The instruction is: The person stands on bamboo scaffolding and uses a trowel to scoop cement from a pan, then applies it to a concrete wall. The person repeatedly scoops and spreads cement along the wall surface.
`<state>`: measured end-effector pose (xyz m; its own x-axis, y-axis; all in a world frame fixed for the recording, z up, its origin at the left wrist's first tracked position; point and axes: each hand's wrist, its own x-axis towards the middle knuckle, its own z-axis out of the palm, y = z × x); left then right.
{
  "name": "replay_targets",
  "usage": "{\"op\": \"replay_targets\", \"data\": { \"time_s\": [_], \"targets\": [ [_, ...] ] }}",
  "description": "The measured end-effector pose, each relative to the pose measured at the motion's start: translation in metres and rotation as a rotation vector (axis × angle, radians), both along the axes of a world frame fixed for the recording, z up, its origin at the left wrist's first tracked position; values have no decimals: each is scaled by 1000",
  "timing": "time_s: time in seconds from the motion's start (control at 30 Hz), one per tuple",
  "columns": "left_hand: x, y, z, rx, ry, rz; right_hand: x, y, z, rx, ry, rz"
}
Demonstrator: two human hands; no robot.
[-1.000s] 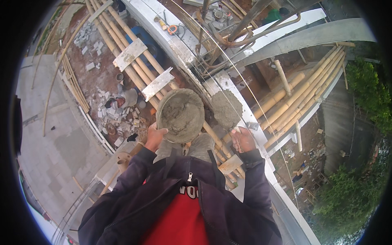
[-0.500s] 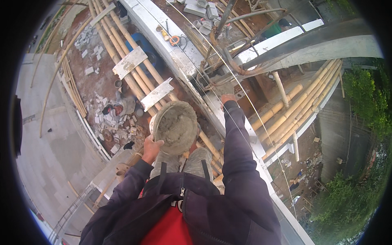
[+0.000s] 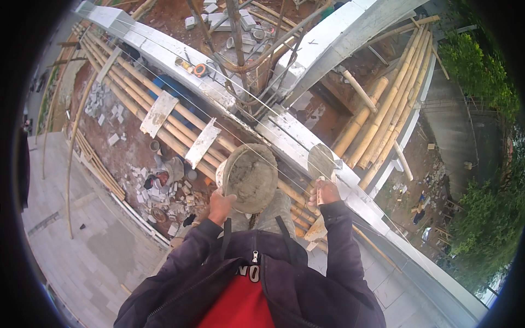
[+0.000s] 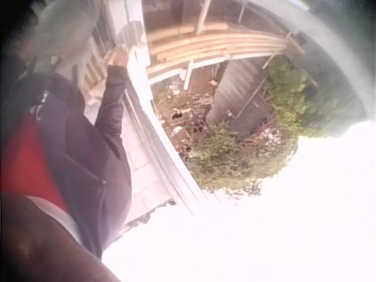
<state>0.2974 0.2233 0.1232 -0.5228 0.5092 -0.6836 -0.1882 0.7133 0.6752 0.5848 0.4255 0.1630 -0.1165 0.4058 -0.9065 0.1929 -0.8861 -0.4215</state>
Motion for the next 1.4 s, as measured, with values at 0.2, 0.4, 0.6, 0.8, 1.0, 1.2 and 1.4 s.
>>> {"op": "replay_targets", "data": {
  "time_s": [0.2,0.4,0.6,0.8,1.0,1.2,1.4],
  "targets": [
    [52,15,-9,119,-282,113,12,-20,57,69,90,-16],
    [86,75,41,305,-613,241,19,-9,71,218,182,-74],
    [99,134,-11,478,-659,215,31,-21,56,84,292,-288],
    [92,161,-71,462,-626,198,5,-29,16,79,217,-163],
    [103,150,-78,434,-412,157,-2,34,-35,982,-691,936],
    [111,139,-104,395,-323,77,-14,101,-65,852,-955,1419],
    [106,140,-101,380,-228,-24,-34,119,-49,851,-980,1485]
  ]
}}
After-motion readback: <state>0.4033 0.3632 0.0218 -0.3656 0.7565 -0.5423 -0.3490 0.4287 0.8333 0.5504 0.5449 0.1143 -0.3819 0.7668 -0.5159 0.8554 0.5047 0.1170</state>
